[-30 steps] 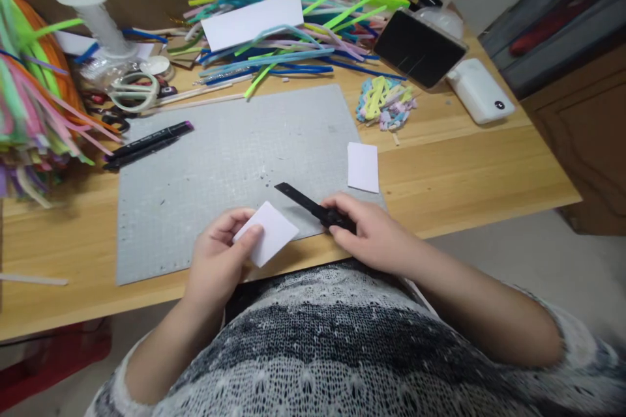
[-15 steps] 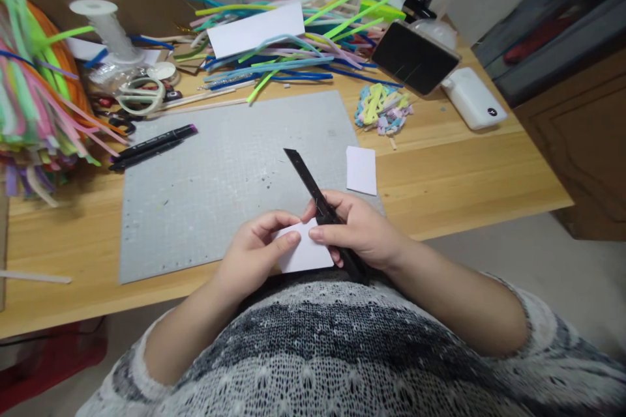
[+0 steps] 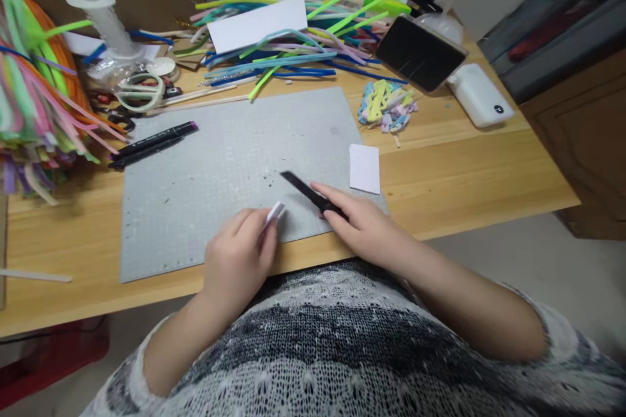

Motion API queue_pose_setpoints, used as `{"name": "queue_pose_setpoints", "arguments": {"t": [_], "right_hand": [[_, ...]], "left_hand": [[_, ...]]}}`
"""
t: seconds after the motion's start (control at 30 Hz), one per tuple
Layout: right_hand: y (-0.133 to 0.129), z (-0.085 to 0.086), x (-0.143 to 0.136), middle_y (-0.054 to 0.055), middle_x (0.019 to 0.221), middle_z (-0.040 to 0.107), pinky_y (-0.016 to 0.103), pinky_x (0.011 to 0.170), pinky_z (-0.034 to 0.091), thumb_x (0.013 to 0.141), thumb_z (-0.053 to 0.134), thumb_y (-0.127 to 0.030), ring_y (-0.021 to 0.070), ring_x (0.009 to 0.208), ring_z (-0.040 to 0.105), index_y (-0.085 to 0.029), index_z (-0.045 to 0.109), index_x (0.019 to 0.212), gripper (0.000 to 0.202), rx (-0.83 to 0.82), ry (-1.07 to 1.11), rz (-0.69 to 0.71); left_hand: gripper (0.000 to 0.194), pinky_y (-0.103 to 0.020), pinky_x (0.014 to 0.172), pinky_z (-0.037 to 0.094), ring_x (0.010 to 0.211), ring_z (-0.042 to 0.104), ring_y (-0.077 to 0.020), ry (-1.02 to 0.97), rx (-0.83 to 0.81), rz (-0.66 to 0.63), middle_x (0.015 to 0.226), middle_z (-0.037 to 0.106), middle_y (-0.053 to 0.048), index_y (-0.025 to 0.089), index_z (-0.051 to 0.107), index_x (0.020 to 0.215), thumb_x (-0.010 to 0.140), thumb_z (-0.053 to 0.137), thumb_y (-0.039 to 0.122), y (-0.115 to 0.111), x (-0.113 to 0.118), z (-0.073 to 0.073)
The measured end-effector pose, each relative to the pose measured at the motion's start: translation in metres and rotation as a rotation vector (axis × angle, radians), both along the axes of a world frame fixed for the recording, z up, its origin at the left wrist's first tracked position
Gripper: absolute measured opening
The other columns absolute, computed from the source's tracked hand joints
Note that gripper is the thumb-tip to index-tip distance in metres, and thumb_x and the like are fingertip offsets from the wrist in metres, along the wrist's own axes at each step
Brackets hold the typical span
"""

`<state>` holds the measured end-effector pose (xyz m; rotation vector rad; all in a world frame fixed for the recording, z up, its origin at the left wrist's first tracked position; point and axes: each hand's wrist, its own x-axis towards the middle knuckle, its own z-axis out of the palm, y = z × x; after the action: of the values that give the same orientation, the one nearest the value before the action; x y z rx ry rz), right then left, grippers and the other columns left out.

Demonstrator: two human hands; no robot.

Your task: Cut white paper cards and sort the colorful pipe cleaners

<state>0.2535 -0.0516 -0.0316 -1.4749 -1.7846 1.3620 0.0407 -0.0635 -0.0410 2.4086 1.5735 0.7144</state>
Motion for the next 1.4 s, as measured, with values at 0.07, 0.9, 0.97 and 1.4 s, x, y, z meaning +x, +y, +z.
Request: {"name": "queue_pose_setpoints", "arguments": {"t": [0.07,0.9,0.97,1.4], "right_hand": [[-0.007,0.002,0.002,0.011,0.123,0.058,0.04,0.086,0.048,0.09,0.04,-0.019,0.0226,0.105,0.056,-0.023,0.036,0.142,0.051,0.154,-0.206,0.104],[-0.01,0.022,-0.015,0.01,0.113,0.059,0.031,0.073,0.045,0.091,0.037,-0.016,0.0188,0.086,0.058,-0.023,0.029,0.146,0.057,0.18,-0.479,0.376],[-0.01,0.021,-0.015,0.01,0.115,0.059,0.031,0.074,0.045,0.091,0.037,-0.016,0.0192,0.088,0.058,-0.023,0.029,0.146,0.056,0.184,-0.475,0.38],[-0.009,0.012,-0.013,0.008,0.112,0.06,0.029,0.07,0.043,0.092,0.037,-0.019,0.0177,0.081,0.057,-0.025,0.029,0.145,0.054,0.228,-0.526,0.397]], "left_hand": [[0.012,-0.028,0.059,0.041,0.069,0.057,-0.0165,0.072,-0.075,0.052,0.079,0.065,-0.005,0.016,0.062,0.088,0.088,0.051,0.021,0.001,0.0,0.001],[0.024,-0.028,0.045,0.018,0.051,0.05,-0.0176,0.406,-0.147,0.093,0.062,0.06,-0.006,0.019,0.056,0.07,0.089,0.047,0.03,0.005,0.008,0.021],[0.025,-0.028,0.046,0.018,0.052,0.05,-0.0183,0.405,-0.17,0.096,0.062,0.06,-0.006,0.019,0.056,0.07,0.089,0.046,0.031,0.005,0.008,0.021],[0.026,-0.028,0.045,0.016,0.049,0.047,-0.0163,0.394,-0.151,0.091,0.06,0.058,-0.006,0.019,0.056,0.07,0.09,0.045,0.031,0.005,0.008,0.021]]}}
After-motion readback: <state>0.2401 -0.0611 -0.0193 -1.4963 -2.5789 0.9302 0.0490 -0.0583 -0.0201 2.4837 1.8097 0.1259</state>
